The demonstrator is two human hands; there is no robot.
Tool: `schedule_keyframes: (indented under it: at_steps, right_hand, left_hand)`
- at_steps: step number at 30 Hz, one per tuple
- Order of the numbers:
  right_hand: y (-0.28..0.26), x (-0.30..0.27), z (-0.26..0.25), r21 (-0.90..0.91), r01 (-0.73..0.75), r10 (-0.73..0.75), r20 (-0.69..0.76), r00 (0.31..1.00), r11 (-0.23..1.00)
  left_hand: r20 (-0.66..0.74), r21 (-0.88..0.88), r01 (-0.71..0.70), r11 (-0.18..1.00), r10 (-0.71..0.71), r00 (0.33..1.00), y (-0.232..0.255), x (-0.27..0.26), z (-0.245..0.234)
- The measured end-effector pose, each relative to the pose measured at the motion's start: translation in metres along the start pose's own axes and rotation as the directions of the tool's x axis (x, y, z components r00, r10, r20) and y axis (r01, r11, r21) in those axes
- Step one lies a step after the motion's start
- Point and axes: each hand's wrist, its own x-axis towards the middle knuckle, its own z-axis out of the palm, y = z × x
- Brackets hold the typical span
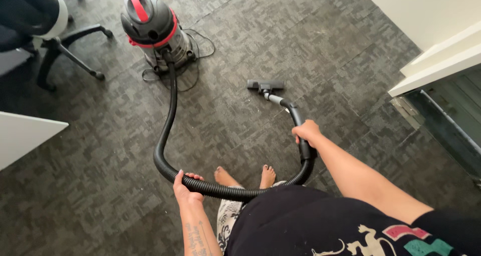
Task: The person vacuums the carpeted floor using a canister vacuum cleaner, moving the nozzle across the floor tiles in an office-like setting.
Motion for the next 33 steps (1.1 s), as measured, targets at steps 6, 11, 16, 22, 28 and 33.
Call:
schedule_keyframes:
  at_steps: [6, 11, 16, 22, 28, 33]
  right_hand:
    - [-0.012, -0.018, 0.003, 0.1, -0.044, 0.043, 0.017, 0.999, 0.994]
    - [-0.017, -0.043, 0.04, 0.12, -0.069, 0.073, -0.025, 0.997, 0.99]
    - [-0.029, -0.074, 0.104, 0.211, -0.063, 0.073, -0.04, 0.997, 0.976]
    - [-0.039, -0.13, 0.197, 0.28, -0.072, 0.103, -0.1, 0.99, 0.957]
    - [-0.05, -0.181, 0.274, 0.33, -0.1, 0.149, -0.127, 0.981, 0.939]
    - [-0.087, -0.183, 0.296, 0.417, -0.112, 0.161, -0.084, 0.983, 0.902]
  left_hand:
    - [0.01, -0.024, 0.01, 1.0, -0.01, 1.0, 0.009, 0.001, -0.018]
    - [0.021, -0.012, 0.002, 1.0, -0.001, 1.0, 0.045, 0.008, -0.055]
    - [0.033, -0.027, 0.015, 1.0, -0.014, 0.999, 0.111, 0.006, -0.115]
    - [0.025, -0.034, 0.042, 0.999, -0.042, 0.999, 0.202, 0.003, -0.183]
    - [0.035, -0.035, 0.055, 0.998, -0.054, 0.998, 0.282, 0.017, -0.223]
    - [0.054, -0.077, 0.052, 0.996, -0.048, 0.997, 0.326, 0.048, -0.216]
